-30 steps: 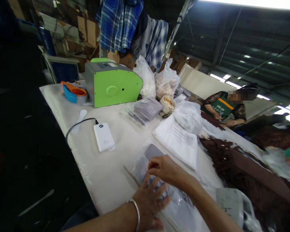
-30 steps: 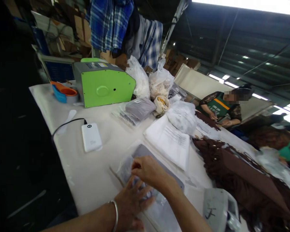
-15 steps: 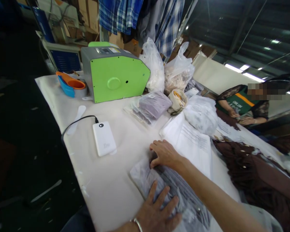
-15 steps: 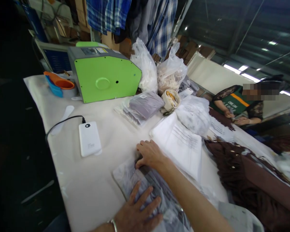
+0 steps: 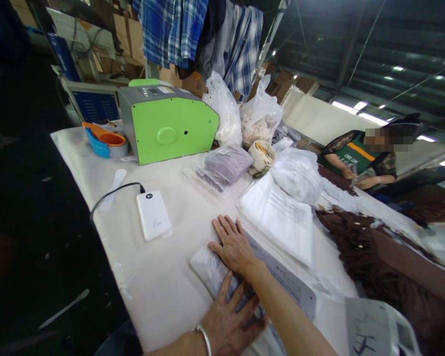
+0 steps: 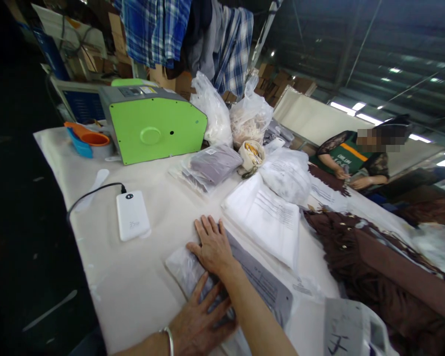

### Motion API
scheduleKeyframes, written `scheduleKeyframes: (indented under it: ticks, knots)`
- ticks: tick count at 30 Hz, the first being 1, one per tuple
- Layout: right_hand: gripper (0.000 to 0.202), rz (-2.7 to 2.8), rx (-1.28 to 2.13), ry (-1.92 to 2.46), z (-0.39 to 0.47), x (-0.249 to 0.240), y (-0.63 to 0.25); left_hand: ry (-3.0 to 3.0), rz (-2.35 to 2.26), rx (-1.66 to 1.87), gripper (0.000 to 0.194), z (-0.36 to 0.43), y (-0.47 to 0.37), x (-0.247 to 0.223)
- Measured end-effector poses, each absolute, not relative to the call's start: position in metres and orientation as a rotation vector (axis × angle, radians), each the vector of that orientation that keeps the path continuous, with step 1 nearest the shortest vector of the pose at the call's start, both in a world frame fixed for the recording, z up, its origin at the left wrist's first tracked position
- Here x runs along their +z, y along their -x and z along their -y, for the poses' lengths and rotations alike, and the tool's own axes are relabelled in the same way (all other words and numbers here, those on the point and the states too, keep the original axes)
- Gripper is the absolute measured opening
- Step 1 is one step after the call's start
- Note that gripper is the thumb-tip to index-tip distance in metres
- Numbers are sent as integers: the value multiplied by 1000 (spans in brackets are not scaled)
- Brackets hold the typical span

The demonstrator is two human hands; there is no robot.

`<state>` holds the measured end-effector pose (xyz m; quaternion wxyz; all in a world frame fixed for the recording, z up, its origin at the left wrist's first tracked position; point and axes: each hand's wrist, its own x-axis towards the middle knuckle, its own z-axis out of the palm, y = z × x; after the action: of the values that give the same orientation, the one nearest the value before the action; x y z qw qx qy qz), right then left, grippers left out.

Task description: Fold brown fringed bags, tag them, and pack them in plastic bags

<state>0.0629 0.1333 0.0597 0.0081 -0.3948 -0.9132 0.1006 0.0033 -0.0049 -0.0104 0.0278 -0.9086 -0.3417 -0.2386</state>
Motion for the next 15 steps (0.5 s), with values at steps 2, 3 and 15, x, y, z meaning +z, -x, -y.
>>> scheduleKeyframes:
  ticks: [2, 3, 15]
  knots:
    - [72, 2807, 400, 1242, -137, 66, -66, 2908, 1026, -683, 74, 4, -3, -11]
    - [71, 2754, 443, 1258, -137, 71, -71, 2947, 1028, -658, 78, 5, -2, -11]
    - [65, 2313, 17, 1727, -72, 34, -193, 2599, 1948, -856, 55, -52, 66, 47]
